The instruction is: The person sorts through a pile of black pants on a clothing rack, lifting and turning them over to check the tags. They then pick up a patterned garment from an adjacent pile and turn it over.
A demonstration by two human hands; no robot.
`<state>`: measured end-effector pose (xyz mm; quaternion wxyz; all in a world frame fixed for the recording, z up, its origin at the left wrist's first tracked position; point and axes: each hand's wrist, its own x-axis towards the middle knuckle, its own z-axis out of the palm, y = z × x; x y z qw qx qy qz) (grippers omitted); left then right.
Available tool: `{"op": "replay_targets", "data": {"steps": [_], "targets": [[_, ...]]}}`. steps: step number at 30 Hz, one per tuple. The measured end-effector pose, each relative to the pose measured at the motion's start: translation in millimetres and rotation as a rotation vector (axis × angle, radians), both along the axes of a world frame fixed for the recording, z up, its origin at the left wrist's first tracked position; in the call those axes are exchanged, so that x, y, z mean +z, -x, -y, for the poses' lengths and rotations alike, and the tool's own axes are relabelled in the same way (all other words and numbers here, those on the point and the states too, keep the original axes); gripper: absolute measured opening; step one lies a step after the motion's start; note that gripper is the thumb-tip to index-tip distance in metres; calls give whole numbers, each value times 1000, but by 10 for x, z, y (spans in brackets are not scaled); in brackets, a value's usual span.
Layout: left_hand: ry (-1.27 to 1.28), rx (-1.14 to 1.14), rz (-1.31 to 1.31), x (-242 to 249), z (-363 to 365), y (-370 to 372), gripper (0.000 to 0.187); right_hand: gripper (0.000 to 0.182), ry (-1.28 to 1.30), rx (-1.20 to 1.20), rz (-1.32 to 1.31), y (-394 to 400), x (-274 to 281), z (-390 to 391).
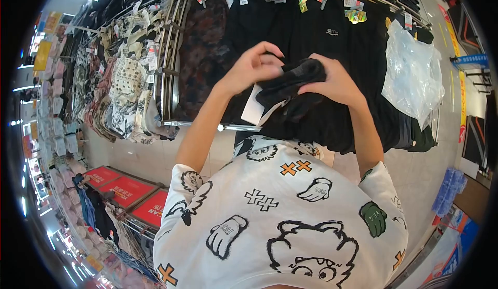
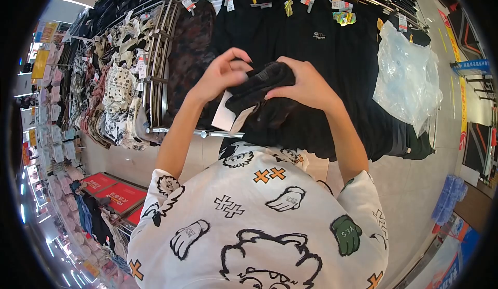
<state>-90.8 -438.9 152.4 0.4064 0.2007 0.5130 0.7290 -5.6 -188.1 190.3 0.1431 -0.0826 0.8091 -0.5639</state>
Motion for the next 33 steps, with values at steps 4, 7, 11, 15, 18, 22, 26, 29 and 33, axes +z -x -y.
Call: {"op": "replay_targets", "data": {"steps": [4,7,11,15,18,22,26,29,33], "targets": [[158,-132,-601,-635,-214,335,24,44,370,-87,-169,-94,283,-12],[134,-267,-224,-814,-494,76,29,43,576,-350,-274,27,388,-200],[193,-366,121,-873,-419,-217,37,37,726,-548,-400,470,602,-709],[342,-385,338,-833,5,-443,45,41,867,-659,-223,978,720,-1389],[466,-272,511,-711,528,-599,51,42,938,-616,-124,1404,686,-1728],[44,-100,755,-505,1264,-876,56,45,988,-529,-80,1600,927,-1066],[21,-194,760,-818,2047,-1011,63,45,1032,-459,10,2125,444,-945],[405,-270,645,-806,2072,-1014,70,46,863,-490,153,2476,-289,-717],[499,-102,760,-1011,1882,-1118,72,48,215,-613,258,2590,-1194,-77]]}}
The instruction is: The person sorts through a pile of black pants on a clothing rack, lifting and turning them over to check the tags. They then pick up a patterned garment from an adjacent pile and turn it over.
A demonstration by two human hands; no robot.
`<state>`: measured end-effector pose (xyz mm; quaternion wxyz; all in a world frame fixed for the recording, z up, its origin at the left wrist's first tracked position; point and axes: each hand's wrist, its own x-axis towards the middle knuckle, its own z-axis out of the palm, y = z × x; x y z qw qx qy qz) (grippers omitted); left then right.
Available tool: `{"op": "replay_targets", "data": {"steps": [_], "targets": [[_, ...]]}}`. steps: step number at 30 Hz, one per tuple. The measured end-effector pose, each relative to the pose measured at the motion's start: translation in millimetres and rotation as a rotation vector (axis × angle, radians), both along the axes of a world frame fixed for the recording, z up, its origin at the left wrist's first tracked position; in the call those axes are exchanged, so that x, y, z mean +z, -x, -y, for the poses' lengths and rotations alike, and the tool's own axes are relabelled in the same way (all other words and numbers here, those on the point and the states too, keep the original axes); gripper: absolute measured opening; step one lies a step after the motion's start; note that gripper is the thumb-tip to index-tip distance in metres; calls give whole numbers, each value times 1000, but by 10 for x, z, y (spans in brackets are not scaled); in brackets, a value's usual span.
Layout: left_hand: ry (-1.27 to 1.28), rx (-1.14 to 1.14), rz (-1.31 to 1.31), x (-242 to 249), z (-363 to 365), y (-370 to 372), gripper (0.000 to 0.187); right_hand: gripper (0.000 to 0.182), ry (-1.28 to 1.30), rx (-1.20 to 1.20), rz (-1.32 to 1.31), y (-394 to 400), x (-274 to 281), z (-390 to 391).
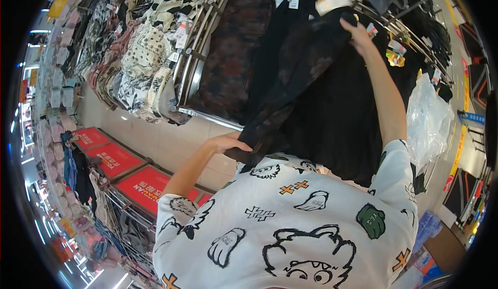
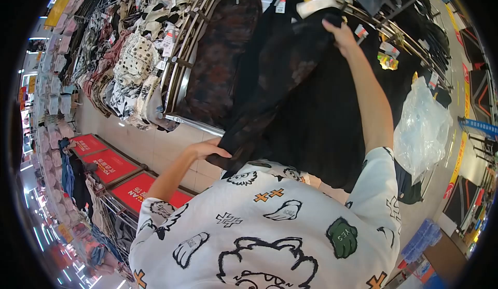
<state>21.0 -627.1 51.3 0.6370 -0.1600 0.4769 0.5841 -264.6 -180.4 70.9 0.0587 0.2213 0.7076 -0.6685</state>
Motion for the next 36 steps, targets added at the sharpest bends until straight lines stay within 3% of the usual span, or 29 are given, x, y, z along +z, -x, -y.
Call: {"op": "replay_targets", "data": {"steps": [3,4,5,8,9,11,13,15,17,19,20,21,22,23,24,27,28,30,31,33,35,36], "targets": [[-59,244,75,-143,156,-186,67,41,180,51,127,199,-801,93],[-120,310,182,-132,264,-259,66,37,376,31,124,278,-879,175],[-144,311,215,-116,401,-353,71,36,412,58,108,396,-936,238],[-306,216,239,-212,880,-669,82,33,532,134,81,769,-807,560],[-404,243,270,-268,1049,-739,86,33,600,222,-6,922,-769,690],[-453,384,251,82,1227,-592,93,32,675,297,-107,1191,-525,1065],[-628,524,251,113,1460,-557,104,33,765,360,-67,1579,-447,1331],[-379,451,201,-60,1700,-441,102,43,793,424,-100,1938,-476,1572],[-115,401,110,-136,1731,-38,93,36,831,344,-83,2152,-448,1967],[121,537,-78,-120,1418,395,74,43,544,322,-156,2510,-950,2033],[204,522,-305,-388,1352,472,73,46,356,257,-114,2547,-1045,2133],[281,503,-528,-648,1309,529,72,50,-27,258,-120,2456,-1068,2235],[411,371,-697,-698,1270,627,73,55,-570,406,-293,2653,-1534,2127],[535,235,-868,-728,1223,734,74,57,-970,472,-192,2659,-1657,2162],[672,163,-872,-617,1123,872,73,55,-1009,445,-148,2648,-1796,2219],[533,152,-1044,-538,1055,1028,69,50,-789,222,-143,2694,-2008,2300],[465,255,-1054,-465,1025,1065,58,49,-600,141,-319,2760,-2078,2321],[359,370,-921,-532,1144,1009,51,44,-161,161,-429,2872,-1963,2389],[314,425,-850,-527,1170,1041,48,44,-125,140,-447,2876,-1898,2423],[290,611,-743,-525,1157,1114,42,42,-345,98,-443,2913,-1871,2435],[467,377,-861,-675,1189,1221,42,40,-896,-57,-350,2710,-1811,2574],[668,143,-1030,-821,1180,1167,42,39,-1169,-133,-291,2574,-1767,2618]]}}
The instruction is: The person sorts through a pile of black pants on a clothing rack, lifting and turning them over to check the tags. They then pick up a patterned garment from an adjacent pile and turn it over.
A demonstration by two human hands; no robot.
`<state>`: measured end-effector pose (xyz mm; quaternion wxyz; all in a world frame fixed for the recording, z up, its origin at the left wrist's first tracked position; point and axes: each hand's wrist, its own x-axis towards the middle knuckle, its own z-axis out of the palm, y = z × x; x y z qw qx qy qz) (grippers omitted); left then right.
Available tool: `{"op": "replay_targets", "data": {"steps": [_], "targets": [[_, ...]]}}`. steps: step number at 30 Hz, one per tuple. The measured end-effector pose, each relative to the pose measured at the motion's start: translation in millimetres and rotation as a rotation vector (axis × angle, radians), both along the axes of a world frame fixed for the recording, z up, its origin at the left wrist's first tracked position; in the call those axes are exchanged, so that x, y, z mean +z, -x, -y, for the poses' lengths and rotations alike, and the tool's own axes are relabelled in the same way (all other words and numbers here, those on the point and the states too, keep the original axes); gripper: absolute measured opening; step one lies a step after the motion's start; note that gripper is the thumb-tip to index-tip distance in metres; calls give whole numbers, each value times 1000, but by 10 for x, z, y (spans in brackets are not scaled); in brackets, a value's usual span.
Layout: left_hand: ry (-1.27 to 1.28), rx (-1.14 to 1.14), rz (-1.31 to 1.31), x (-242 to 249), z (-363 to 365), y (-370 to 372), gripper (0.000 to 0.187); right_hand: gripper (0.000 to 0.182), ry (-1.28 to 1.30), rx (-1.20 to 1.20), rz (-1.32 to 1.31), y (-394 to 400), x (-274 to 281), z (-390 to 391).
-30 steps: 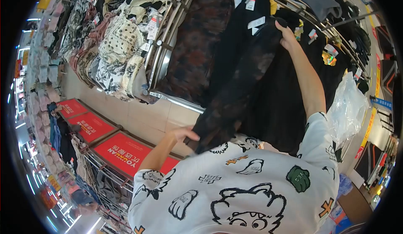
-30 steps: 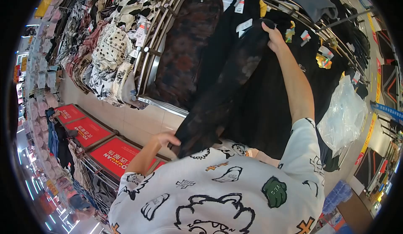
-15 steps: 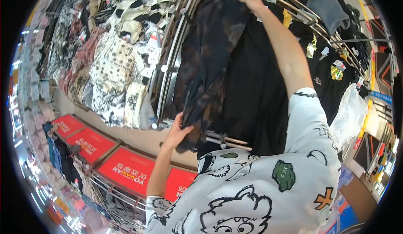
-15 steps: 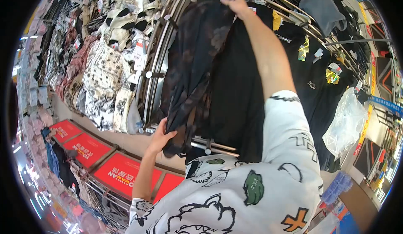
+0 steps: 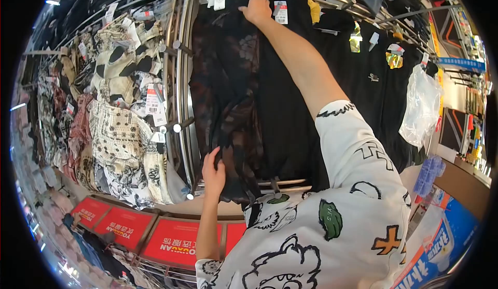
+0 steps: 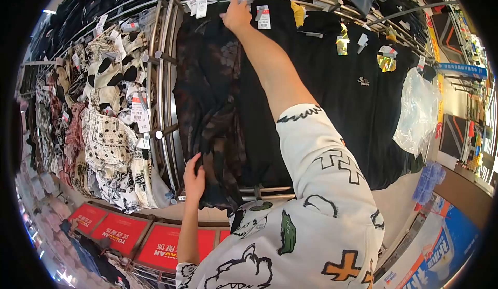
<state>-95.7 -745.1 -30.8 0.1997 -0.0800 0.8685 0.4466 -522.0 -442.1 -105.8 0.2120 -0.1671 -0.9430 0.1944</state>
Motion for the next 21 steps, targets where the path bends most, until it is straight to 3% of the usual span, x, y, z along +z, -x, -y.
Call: {"op": "replay_targets", "data": {"steps": [1,2,3,5,7,8,11,13,15,17,19,20,21], "targets": [[296,-136,-90,-51,-50,-9,42,39,-94,79,-43,-84,53,-17],[401,-211,-91,-63,-54,-26,47,39,-191,156,-87,-156,118,-54],[426,-223,-155,-8,-117,1,48,40,-292,234,-128,-234,171,-106],[470,-246,-277,73,-255,25,50,41,-238,593,140,-402,181,-90],[421,-354,-287,-5,-359,34,59,39,-297,918,128,-632,-40,-173],[445,-417,-237,-86,-406,9,61,40,-301,936,71,-731,-134,-248],[499,-496,-91,-219,-466,-21,64,41,-136,782,-50,-784,9,-603],[491,-482,-52,-224,-474,-13,65,42,-247,652,65,-835,357,-1121],[467,-469,-42,-296,-457,-48,71,43,-337,615,-5,-869,436,-1854],[480,-468,-57,-310,-489,-54,74,63,-405,469,95,-972,634,-2367],[523,-487,-52,-347,-543,-74,80,96,-521,352,373,-1115,730,-2663],[548,-490,-59,-376,-567,-87,82,117,-527,289,639,-1132,753,-2771],[573,-494,-66,-389,-590,-92,83,123,-583,293,747,-1166,811,-2836]]}}
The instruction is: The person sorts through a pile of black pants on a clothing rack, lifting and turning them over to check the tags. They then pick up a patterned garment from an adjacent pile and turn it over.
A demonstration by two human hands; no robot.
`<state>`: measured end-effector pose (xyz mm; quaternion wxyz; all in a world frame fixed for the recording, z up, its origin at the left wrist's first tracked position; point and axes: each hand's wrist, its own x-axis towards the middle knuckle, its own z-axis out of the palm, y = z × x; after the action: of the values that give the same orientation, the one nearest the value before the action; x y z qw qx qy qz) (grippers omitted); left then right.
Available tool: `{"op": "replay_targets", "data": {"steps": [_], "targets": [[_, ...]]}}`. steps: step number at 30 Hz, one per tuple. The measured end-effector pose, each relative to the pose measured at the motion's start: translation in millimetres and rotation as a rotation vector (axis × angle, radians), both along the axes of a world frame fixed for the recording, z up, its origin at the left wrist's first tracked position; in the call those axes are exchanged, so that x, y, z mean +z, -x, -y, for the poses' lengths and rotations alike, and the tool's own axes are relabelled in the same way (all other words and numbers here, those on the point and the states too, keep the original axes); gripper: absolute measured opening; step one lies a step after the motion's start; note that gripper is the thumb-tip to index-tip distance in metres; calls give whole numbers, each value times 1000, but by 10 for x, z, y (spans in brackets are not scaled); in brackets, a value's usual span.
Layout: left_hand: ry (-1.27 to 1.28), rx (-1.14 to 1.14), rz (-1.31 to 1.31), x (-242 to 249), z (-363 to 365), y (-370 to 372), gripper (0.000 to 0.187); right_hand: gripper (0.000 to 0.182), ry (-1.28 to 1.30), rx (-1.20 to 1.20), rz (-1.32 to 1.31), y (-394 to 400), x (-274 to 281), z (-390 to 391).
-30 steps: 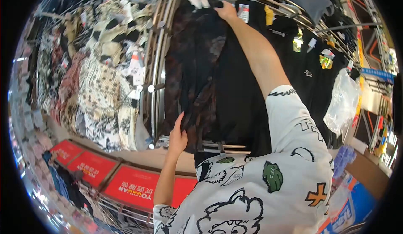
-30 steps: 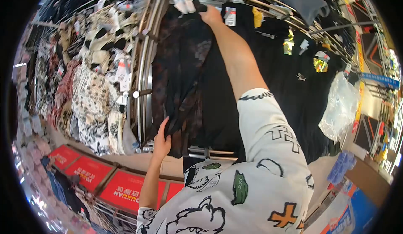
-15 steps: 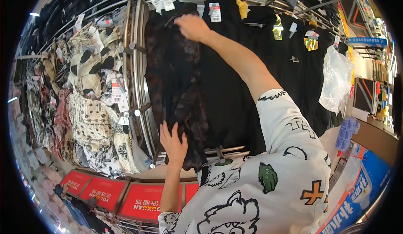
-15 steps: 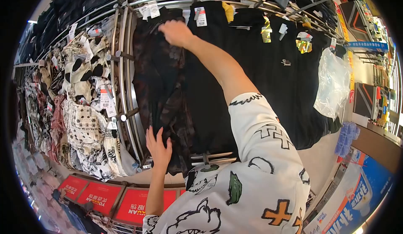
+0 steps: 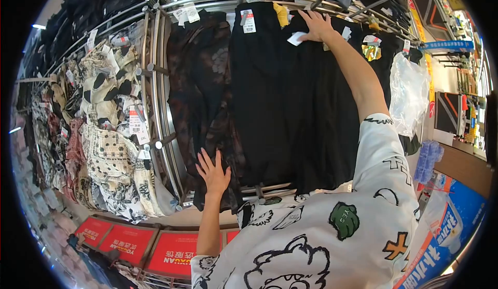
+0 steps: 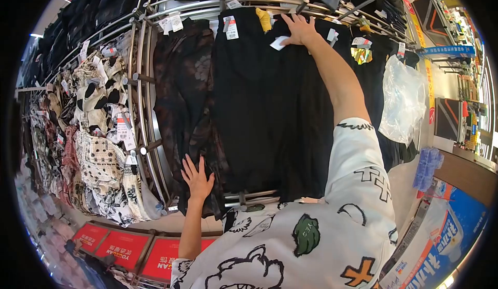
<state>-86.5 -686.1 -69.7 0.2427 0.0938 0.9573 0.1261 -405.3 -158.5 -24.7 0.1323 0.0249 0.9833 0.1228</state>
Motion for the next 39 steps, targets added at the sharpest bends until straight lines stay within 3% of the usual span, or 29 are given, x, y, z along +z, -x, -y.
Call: {"op": "replay_targets", "data": {"steps": [2,5,10,12,15,18,22,26,29,33,36,39], "targets": [[16,0,8,-11,-10,-2,83,117,47,-85,38,-33,44,-42],[15,-4,8,-48,-17,-16,83,100,68,-78,-165,-34,-29,-77],[17,3,2,-56,-13,-23,82,113,110,62,-245,-232,180,-546],[34,25,-11,-82,-60,-43,80,117,42,-26,-275,-446,349,-963],[65,29,-16,-145,-100,-54,79,121,54,-208,-16,-604,427,-1244],[92,38,7,-160,-113,-42,79,120,22,-271,41,-626,447,-1258],[105,38,16,-181,-118,-49,81,105,36,-323,111,-621,431,-1321],[118,53,6,-246,-125,-61,83,107,-5,148,-371,-826,146,-1646],[124,69,19,-260,-129,-60,85,99,72,94,-72,-873,257,-1665],[136,119,70,-141,-207,-1,82,93,133,190,-20,-1058,433,-1677],[122,269,-56,-116,-369,-26,78,88,380,146,-144,-1256,637,-1666],[-19,315,-458,4,-773,-20,68,74,456,100,-123,-1509,1153,-1541]]}}
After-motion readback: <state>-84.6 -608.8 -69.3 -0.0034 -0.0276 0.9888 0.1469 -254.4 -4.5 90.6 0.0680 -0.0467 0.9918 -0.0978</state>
